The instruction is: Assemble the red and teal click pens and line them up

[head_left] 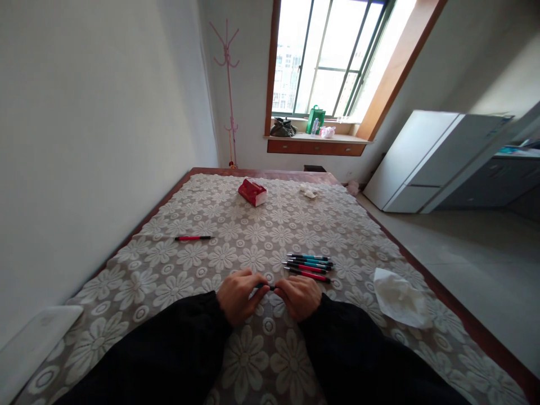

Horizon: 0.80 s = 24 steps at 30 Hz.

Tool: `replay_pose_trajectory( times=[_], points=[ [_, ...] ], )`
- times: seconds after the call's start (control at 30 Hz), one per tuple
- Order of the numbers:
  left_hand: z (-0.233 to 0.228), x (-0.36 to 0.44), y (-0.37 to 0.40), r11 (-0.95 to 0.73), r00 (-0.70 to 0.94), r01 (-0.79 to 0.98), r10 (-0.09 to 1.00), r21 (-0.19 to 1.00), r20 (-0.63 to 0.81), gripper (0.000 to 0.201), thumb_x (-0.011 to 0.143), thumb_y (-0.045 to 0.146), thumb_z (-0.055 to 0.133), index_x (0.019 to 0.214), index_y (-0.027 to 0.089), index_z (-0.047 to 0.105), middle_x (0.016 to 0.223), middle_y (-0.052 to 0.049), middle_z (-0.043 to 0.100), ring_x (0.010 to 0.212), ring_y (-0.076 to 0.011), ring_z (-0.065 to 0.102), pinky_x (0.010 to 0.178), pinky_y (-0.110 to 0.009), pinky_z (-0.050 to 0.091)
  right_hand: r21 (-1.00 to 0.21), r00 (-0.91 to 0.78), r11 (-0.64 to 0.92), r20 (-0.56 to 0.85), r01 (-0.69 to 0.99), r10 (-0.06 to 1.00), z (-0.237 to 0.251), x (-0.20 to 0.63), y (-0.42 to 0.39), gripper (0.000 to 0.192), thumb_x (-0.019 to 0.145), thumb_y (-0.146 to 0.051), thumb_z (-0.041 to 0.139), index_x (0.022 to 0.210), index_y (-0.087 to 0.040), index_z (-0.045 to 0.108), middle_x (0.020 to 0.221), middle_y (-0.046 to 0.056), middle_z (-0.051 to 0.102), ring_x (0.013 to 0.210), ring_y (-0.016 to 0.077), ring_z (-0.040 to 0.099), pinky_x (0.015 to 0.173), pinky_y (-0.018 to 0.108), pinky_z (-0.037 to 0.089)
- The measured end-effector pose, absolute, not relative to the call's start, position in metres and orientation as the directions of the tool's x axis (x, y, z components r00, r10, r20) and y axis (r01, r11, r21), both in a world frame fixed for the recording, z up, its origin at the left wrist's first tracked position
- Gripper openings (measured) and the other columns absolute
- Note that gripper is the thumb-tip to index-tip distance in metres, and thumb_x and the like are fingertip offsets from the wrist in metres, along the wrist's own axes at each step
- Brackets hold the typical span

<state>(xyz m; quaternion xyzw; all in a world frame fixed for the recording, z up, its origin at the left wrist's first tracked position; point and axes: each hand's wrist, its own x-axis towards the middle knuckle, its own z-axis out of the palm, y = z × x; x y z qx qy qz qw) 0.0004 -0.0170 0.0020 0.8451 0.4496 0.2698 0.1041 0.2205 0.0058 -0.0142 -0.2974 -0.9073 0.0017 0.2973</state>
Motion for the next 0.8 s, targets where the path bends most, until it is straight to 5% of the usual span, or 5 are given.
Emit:
replay_pose_trajectory(
  times=[0.17,0.33,0.47,0.8],
  points=[
    [-0.001,-0.001,-0.016,-0.547,0.426,0.699,0.836,0.460,0.347,0.016,0.096,0.027,0.056,0.104,0.022,0.069,0.089,-0.005,0.068,0.083,-0.0191,0.066,0.076,-0.031,0.051,-0.166,-0.609,0.808,0.576,0.565,0.545,-0.014,0.219,0.005,0.035,0.107,-0.039,0.039,0.096,-0.018,0.065,0.074,0.006,0.069,0.066,0.0190,0.060,0.059,0.032,0.035],
    [-0.006,-0.003,-0.014,-0.586,0.450,0.673,0.809,0.452,0.378,0.012,0.094,0.025,0.061,0.101,0.022,0.070,0.084,-0.003,0.068,0.080,-0.0187,0.065,0.073,-0.030,0.051,-0.158,-0.607,0.806,0.580,0.570,0.543,-0.014,0.220,0.004,0.044,0.108,-0.032,0.033,0.078,-0.019,0.062,0.060,0.002,0.062,0.054,0.0157,0.054,0.056,0.032,0.031],
    [-0.009,-0.004,-0.012,-0.557,0.402,0.657,0.829,0.508,0.389,0.011,0.094,0.024,0.063,0.102,0.022,0.070,0.088,-0.003,0.068,0.081,-0.0172,0.066,0.073,-0.028,0.052,-0.164,-0.576,0.800,0.613,0.577,0.541,-0.013,0.220,0.004,0.041,0.107,-0.045,0.039,0.092,-0.017,0.066,0.072,0.004,0.068,0.064,0.0178,0.059,0.060,0.032,0.034],
    [-0.006,-0.003,-0.013,-0.584,0.411,0.676,0.805,0.449,0.427,0.017,0.097,0.030,0.060,0.109,0.023,0.069,0.090,-0.003,0.072,0.086,-0.0183,0.066,0.079,-0.030,0.051,-0.121,-0.586,0.806,0.626,0.579,0.515,-0.016,0.221,0.008,0.040,0.109,-0.033,0.035,0.086,-0.019,0.065,0.067,0.003,0.065,0.061,0.0165,0.056,0.059,0.032,0.034]
  ],
)
